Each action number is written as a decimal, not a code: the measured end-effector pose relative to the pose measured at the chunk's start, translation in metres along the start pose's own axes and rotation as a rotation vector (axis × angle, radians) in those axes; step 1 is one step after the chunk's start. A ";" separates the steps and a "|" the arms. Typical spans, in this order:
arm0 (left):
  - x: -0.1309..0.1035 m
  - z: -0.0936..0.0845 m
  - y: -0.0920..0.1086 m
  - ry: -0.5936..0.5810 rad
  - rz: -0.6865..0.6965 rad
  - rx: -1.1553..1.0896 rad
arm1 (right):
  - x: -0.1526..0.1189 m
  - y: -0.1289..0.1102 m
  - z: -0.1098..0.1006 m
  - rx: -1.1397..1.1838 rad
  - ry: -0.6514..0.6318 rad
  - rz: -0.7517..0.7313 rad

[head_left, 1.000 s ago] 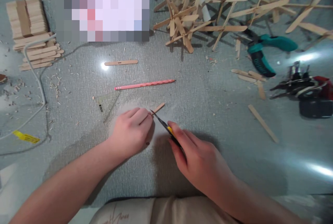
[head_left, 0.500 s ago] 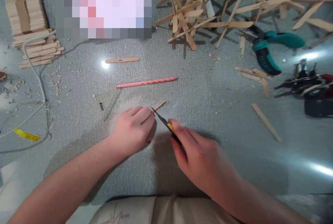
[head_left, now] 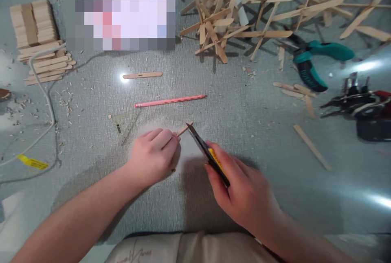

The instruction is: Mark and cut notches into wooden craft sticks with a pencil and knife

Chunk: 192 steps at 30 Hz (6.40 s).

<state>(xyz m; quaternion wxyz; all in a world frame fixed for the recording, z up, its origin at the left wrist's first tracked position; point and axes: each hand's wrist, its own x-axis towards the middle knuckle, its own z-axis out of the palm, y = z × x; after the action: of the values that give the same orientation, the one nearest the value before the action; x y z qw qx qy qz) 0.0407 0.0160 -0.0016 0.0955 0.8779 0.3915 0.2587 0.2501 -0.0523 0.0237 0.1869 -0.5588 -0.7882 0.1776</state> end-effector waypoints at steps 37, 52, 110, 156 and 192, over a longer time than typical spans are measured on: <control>-0.004 -0.003 0.005 -0.100 -0.018 0.023 | -0.006 0.006 -0.013 0.162 -0.079 0.067; -0.003 -0.004 0.005 -0.056 0.033 0.097 | -0.008 0.006 -0.007 0.129 -0.120 0.038; 0.010 -0.020 -0.013 -0.050 -0.505 -0.417 | 0.001 0.000 -0.017 0.219 -0.036 0.121; 0.000 -0.004 -0.004 -0.005 -0.129 -0.033 | 0.000 -0.001 0.000 -0.071 -0.078 0.009; -0.001 -0.002 -0.001 -0.006 -0.105 -0.041 | 0.011 -0.010 0.002 -0.143 -0.113 0.031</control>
<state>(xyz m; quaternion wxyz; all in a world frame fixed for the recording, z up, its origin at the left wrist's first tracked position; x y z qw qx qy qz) 0.0387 0.0162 -0.0009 0.1279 0.8548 0.4314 0.2585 0.2374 -0.0452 0.0276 0.0989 -0.5719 -0.7994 0.1551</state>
